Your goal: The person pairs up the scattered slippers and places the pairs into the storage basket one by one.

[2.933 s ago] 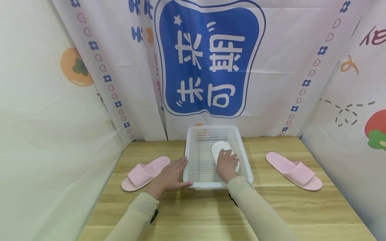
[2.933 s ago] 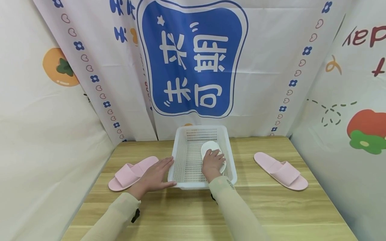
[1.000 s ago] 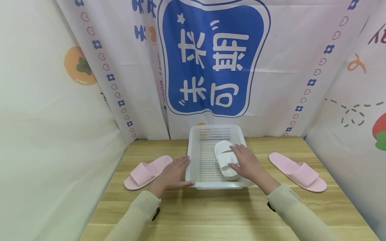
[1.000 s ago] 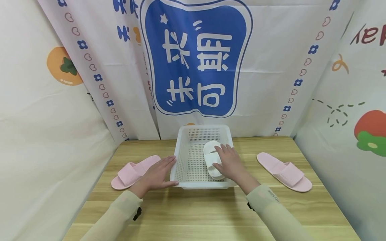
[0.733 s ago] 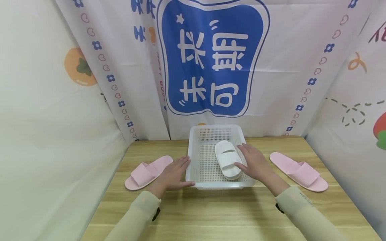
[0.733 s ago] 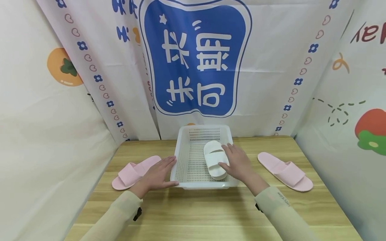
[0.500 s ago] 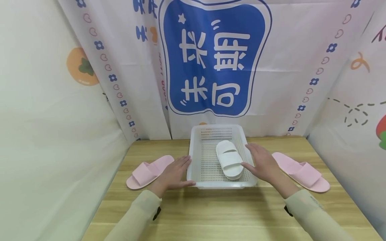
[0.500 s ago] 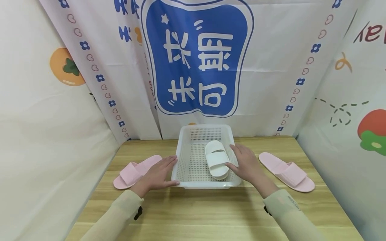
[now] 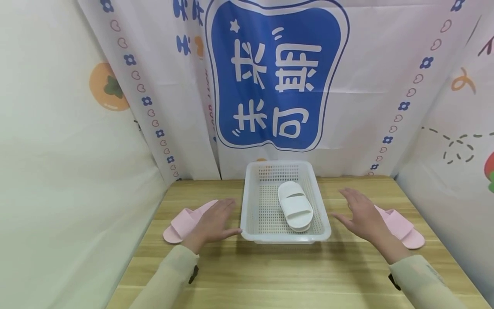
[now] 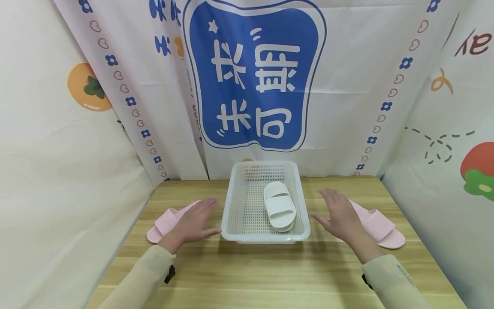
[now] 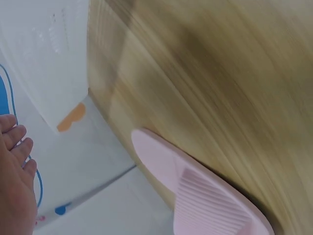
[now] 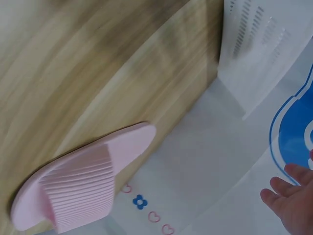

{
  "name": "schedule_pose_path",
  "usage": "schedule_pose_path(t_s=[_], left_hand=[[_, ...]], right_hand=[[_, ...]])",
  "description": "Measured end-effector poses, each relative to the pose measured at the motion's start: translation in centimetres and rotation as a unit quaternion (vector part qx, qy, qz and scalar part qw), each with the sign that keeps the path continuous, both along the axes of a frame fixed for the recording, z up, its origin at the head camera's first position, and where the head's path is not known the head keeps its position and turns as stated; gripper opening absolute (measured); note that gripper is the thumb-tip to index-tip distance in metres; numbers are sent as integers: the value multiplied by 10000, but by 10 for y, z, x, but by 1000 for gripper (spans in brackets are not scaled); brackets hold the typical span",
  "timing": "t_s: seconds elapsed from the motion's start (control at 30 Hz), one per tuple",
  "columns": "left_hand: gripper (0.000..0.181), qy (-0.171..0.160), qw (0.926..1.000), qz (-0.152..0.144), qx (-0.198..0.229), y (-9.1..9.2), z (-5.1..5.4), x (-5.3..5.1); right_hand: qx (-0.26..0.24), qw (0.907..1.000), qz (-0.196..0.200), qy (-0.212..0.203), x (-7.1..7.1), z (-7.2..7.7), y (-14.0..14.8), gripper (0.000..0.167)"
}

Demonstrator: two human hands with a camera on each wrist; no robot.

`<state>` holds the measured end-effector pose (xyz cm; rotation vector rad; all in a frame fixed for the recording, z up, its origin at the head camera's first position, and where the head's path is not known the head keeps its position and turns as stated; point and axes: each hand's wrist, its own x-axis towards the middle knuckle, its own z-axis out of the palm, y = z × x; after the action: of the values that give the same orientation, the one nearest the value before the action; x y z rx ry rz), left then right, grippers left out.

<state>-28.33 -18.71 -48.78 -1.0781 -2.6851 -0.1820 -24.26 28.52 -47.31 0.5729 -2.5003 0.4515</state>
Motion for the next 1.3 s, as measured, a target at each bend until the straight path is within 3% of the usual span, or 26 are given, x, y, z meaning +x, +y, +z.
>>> schedule_pose_path(t_s=[0.4, 0.6, 0.77, 1.07, 1.3], left_hand=[[93, 36, 9979, 614, 200, -34, -3, 0], [94, 61, 9928, 1094, 489, -57, -10, -4], [95, 144, 9870, 1442, 691, -74, -21, -8], [105, -370, 9711, 2214, 807, -98, -36, -16], [110, -557, 9620, 2570, 738, -114, -44, -19]], right_hand=[[24, 9992, -357, 185, 5, -16, 46, 78], [4, 9974, -676, -256, 6, -22, 71, 80], [-12, 9929, -1012, -630, 7, -31, 91, 84], [-72, 9835, -1415, -1129, 10, -48, 114, 91], [-220, 9811, -1458, -1256, 11, -63, 125, 94]])
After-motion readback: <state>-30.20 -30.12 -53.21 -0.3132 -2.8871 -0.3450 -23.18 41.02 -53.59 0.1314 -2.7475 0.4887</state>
